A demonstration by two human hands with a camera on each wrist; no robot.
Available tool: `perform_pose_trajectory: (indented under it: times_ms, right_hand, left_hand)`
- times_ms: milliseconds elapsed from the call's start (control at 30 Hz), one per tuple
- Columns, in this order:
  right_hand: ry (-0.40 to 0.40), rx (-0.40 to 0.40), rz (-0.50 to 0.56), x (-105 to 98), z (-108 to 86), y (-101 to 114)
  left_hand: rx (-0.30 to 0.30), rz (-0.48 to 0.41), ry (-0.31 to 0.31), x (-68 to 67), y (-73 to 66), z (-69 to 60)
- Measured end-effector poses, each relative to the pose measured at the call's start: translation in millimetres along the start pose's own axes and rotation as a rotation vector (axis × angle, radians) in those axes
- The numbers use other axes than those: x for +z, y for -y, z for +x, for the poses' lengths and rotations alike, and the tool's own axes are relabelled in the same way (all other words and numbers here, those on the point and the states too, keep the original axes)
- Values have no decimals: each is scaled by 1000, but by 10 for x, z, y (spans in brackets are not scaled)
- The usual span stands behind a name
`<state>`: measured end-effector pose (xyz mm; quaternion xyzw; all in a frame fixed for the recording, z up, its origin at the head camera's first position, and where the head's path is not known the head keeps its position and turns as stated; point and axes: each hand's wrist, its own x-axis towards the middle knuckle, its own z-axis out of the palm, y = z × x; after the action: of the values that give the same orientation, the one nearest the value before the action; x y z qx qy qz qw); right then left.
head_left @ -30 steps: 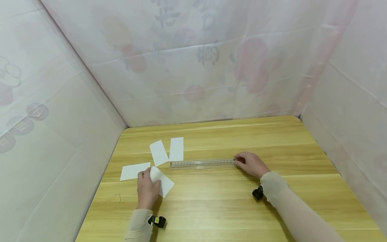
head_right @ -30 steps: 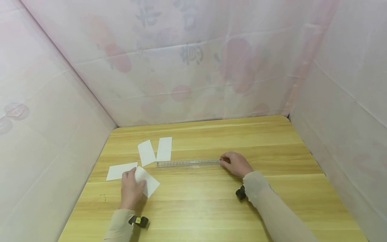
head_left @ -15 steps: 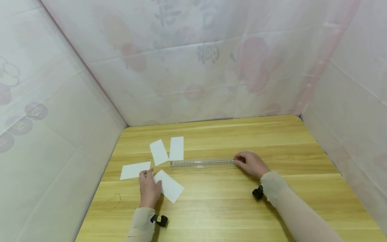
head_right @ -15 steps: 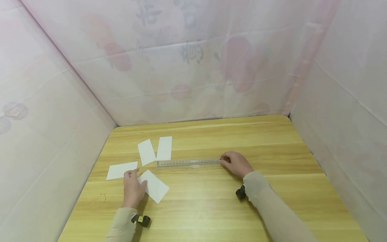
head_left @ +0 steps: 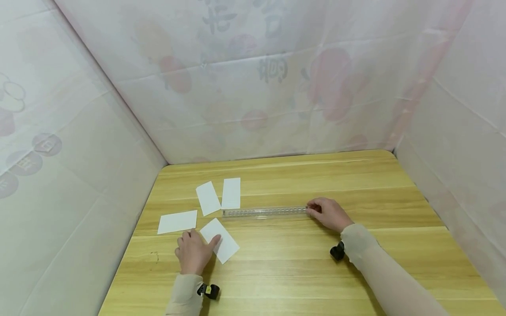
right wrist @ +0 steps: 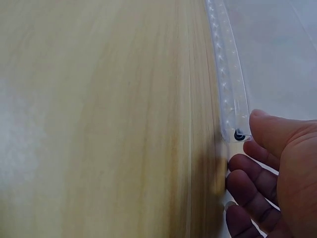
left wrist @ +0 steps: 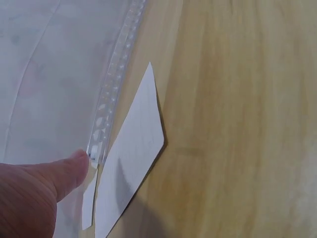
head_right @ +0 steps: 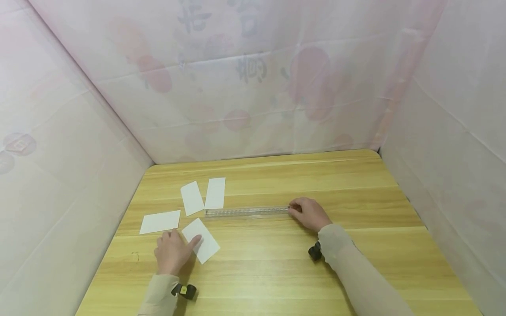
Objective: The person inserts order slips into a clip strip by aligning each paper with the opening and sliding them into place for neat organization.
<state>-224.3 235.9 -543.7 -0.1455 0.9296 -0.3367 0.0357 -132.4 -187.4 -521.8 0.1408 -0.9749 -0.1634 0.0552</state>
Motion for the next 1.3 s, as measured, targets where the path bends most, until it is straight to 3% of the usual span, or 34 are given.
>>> perform_pose_trajectory:
  times_ms: [200, 467, 600, 700, 833, 1167, 1300]
  right_hand:
    - [-1, 8, -11, -18, 0, -2]
    - [-55, 13, -31, -39, -10, 2]
    - [-119, 29, -70, -63, -2, 64]
    - [-133, -7, -114, -81, 14, 133]
    - [-124, -69, -178, -80, 48, 213]
    - [-34, -113, -232, 18, 137, 276]
    - [-45, -167, -268, 40, 136, 280]
  left_hand:
    - [1, 85, 12, 56, -56, -38]
    - [23, 101, -8, 109, -94, -65]
    - [37, 87, -24, 124, -88, -55]
    - [41, 79, -26, 124, -73, -42]
    - [46, 68, -22, 116, -44, -23]
    - [65, -66, -36, 83, -11, -52]
    - [82, -87, -48, 81, -13, -58]
